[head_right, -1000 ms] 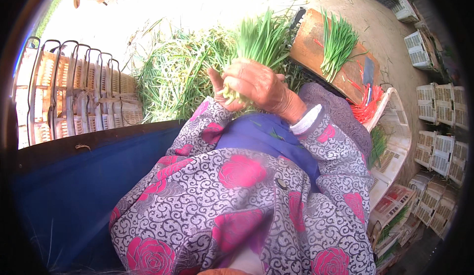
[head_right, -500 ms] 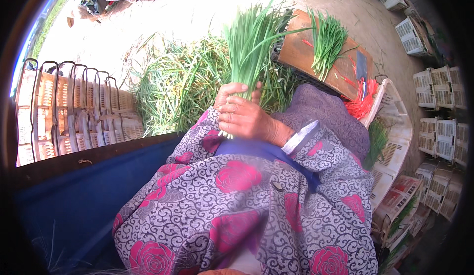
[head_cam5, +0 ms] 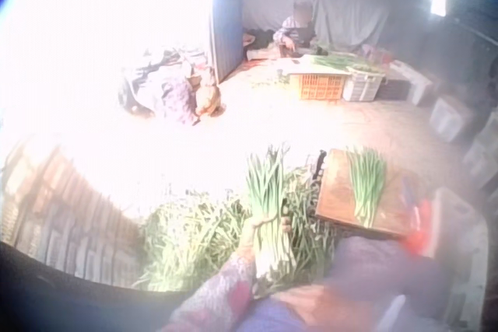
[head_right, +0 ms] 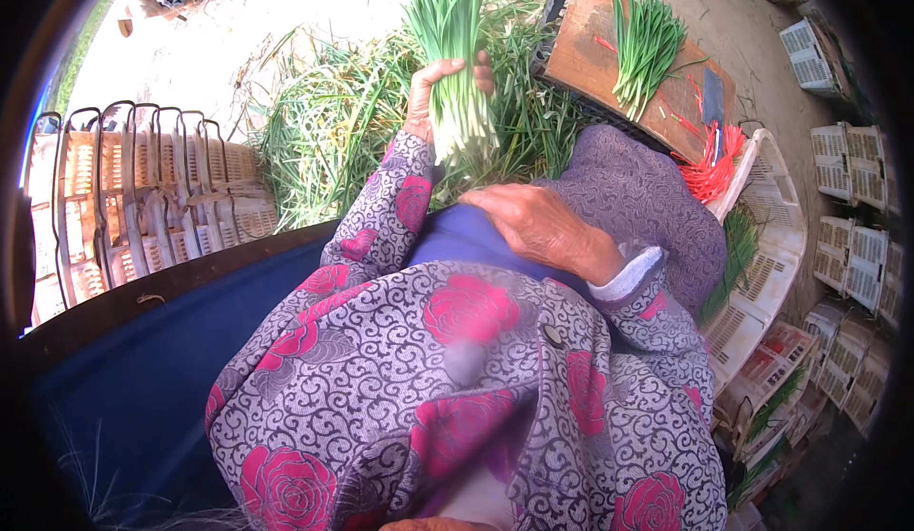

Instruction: The person gathers bunches of green vegetables by hand, aligns the stalks on a board, and places the completed bundles into a plastic crate.

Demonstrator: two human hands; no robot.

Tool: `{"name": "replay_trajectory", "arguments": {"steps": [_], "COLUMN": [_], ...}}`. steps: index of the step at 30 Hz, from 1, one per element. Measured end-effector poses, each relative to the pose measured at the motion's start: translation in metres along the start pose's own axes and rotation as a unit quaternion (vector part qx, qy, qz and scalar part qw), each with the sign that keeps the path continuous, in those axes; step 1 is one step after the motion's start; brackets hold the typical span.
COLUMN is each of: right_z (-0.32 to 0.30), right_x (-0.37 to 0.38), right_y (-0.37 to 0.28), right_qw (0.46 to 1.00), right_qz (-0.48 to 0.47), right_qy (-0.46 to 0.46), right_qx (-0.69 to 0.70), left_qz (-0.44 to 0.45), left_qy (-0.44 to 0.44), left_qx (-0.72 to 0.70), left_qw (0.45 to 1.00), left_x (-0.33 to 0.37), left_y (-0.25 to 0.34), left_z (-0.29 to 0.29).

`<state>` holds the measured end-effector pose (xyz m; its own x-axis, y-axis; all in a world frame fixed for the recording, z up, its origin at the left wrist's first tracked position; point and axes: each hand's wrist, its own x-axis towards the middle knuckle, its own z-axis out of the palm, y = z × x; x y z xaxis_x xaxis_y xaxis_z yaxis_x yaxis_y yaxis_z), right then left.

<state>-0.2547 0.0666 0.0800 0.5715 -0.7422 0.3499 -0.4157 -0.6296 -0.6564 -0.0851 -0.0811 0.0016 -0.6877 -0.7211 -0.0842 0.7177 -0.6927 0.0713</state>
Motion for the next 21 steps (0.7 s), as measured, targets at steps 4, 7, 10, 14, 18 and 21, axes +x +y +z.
{"name": "replay_trajectory", "arguments": {"steps": [4, 7, 10, 14, 18, 21], "right_z": [-0.036, -0.041, -0.040, -0.016, -0.021, -0.030], "right_x": [0.014, 0.035, 0.057, 0.052, 0.053, 0.054], "right_y": [0.006, 0.026, 0.035, 0.068, 0.065, 0.060], "right_qw": [0.980, 0.942, 0.953, 0.931, 0.894, 0.878], "right_qz": [0.173, 0.262, 0.290, 0.294, 0.351, 0.377], "right_qy": [0.050, 0.133, 0.053, 0.077, 0.045, 0.013], "right_qx": [0.083, 0.163, 0.076, 0.203, 0.274, 0.294], "left_qz": [0.005, 0.003, 0.018, 0.037, 0.035, 0.003], "left_qy": [0.017, 0.027, 0.058, 0.075, 0.079, 0.053], "left_qx": [0.001, -0.003, -0.008, 0.054, 0.083, 0.059], "left_qw": [1.000, 1.000, 0.998, 0.995, 0.993, 0.997], "left_x": [0.002, 0.003, 0.000, -0.003, -0.011, -0.012], "left_y": [-0.001, -0.005, -0.014, -0.015, -0.015, -0.013], "left_z": [0.000, 0.003, 0.016, 0.016, 0.017, 0.005]}}
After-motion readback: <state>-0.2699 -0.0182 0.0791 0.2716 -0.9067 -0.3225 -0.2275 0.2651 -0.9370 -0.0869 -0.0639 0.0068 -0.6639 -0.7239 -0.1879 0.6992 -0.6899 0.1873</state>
